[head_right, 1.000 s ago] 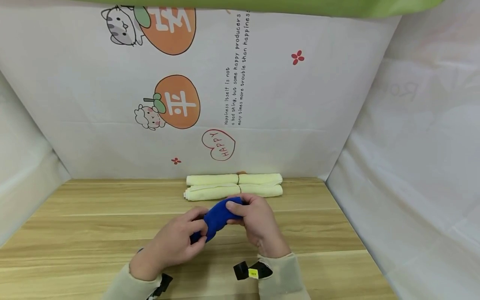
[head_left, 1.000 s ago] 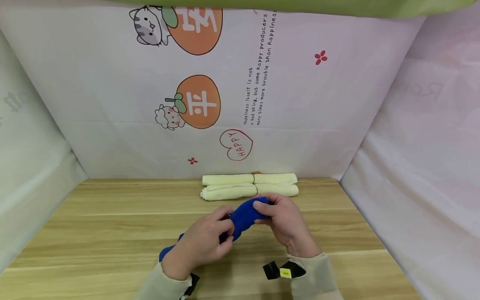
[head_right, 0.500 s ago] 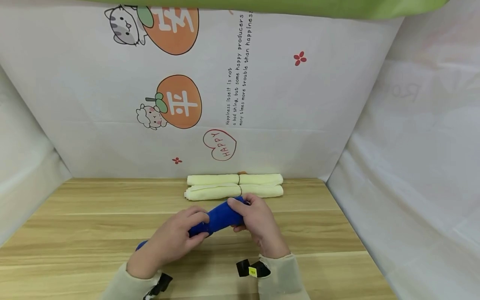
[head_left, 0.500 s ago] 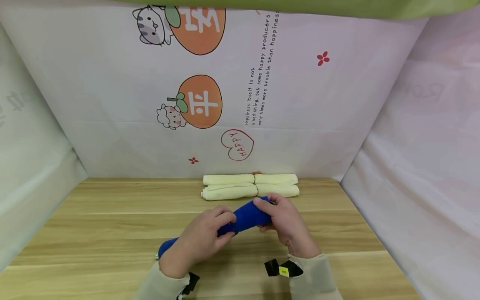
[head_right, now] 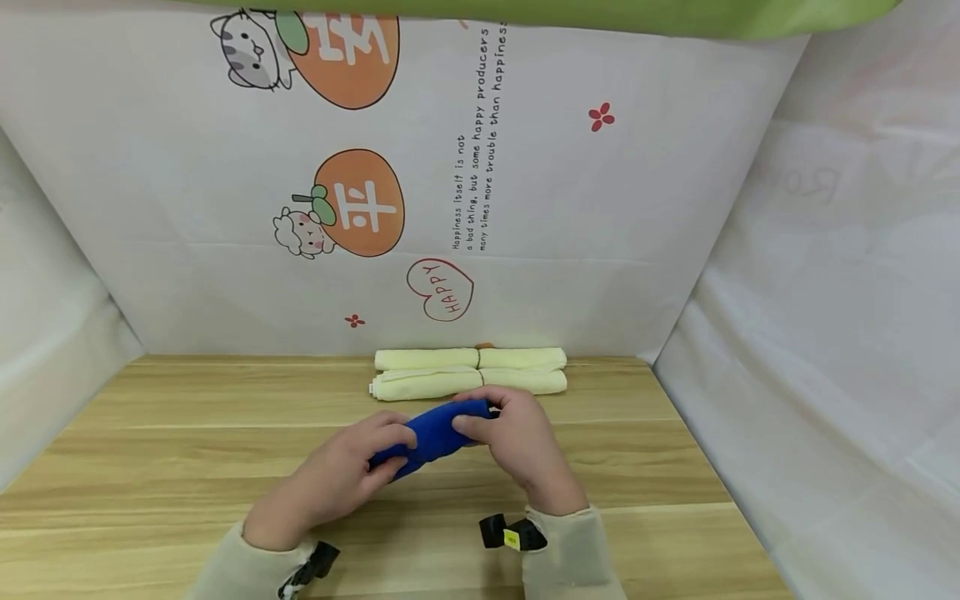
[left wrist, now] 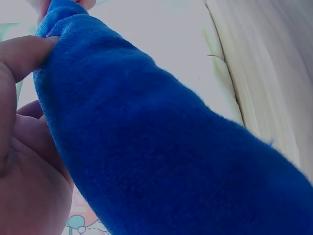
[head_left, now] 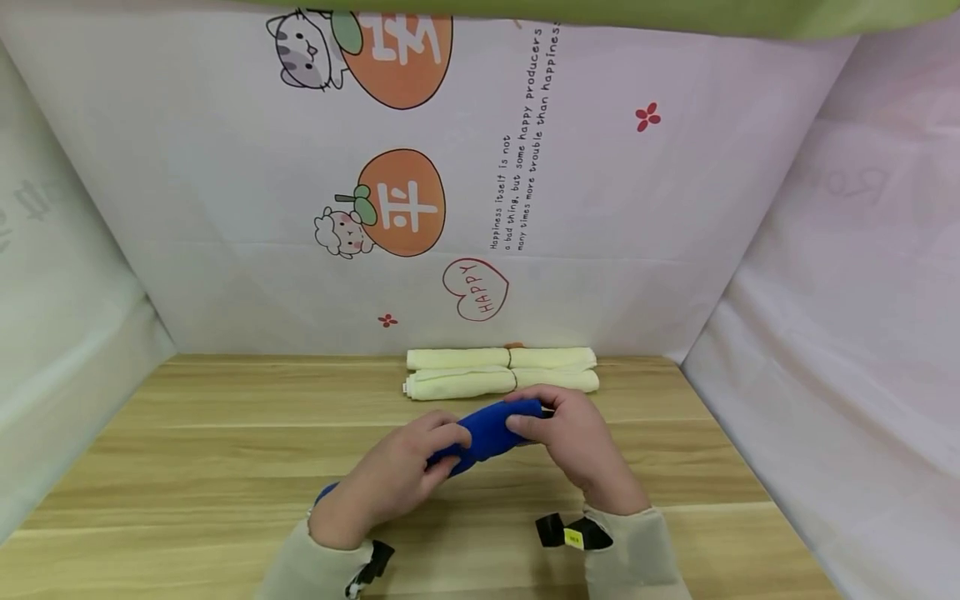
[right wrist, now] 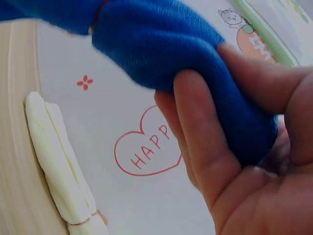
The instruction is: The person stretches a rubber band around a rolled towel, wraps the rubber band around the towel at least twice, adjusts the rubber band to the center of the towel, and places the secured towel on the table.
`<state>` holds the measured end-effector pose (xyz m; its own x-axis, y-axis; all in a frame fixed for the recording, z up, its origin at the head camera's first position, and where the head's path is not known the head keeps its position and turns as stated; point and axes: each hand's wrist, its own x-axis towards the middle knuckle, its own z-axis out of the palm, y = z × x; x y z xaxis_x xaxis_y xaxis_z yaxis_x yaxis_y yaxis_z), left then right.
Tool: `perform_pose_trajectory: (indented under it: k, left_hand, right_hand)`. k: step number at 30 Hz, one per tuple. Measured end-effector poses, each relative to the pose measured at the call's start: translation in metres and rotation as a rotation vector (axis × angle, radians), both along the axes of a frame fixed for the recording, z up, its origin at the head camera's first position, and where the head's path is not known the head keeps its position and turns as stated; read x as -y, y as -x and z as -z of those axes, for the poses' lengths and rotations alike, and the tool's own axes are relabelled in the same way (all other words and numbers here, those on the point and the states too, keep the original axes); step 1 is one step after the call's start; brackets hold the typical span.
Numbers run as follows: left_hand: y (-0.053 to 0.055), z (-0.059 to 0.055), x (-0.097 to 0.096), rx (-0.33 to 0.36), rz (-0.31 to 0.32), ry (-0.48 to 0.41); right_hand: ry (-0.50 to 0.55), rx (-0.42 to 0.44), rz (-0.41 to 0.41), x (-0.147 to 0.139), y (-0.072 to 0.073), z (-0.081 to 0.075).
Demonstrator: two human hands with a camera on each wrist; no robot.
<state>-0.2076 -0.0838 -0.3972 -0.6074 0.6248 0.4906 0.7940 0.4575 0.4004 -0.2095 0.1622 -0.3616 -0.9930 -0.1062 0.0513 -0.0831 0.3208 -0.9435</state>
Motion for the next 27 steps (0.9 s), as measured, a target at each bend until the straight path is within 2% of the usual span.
perform_pose_trajectory:
  k: [4,9,12,16,20,23,27]
  left_hand:
    - [0.000,0.002,-0.002,-0.065,0.003,0.023]
    - [-0.001,0.004,-0.007,-0.114,0.005,0.034]
    - [0.000,0.005,-0.007,-0.122,0.011,0.043]
    - [0.001,0.005,-0.001,-0.097,0.002,0.070]
    - [0.001,0.004,0.004,-0.085,-0.083,0.108]
    - [0.000,0.004,-0.001,-0.116,-0.127,0.090]
    - [-0.001,0.003,-0.010,-0.180,-0.100,0.051]
  right_hand:
    - [0.166,0.045,-0.007,0.003,0.002,0.001]
    - [0.290,0.073,0.003,0.006,0.000,0.000]
    - [0.319,0.085,0.036,0.007,-0.001,-0.001]
    - [0.318,0.080,0.098,0.003,0.001,0.000]
    - [0.294,0.102,0.132,0.001,0.003,0.001]
    - [0.316,0.142,0.116,0.003,0.003,0.001]
    - [0.336,0.186,0.068,0.005,0.002,0.001]
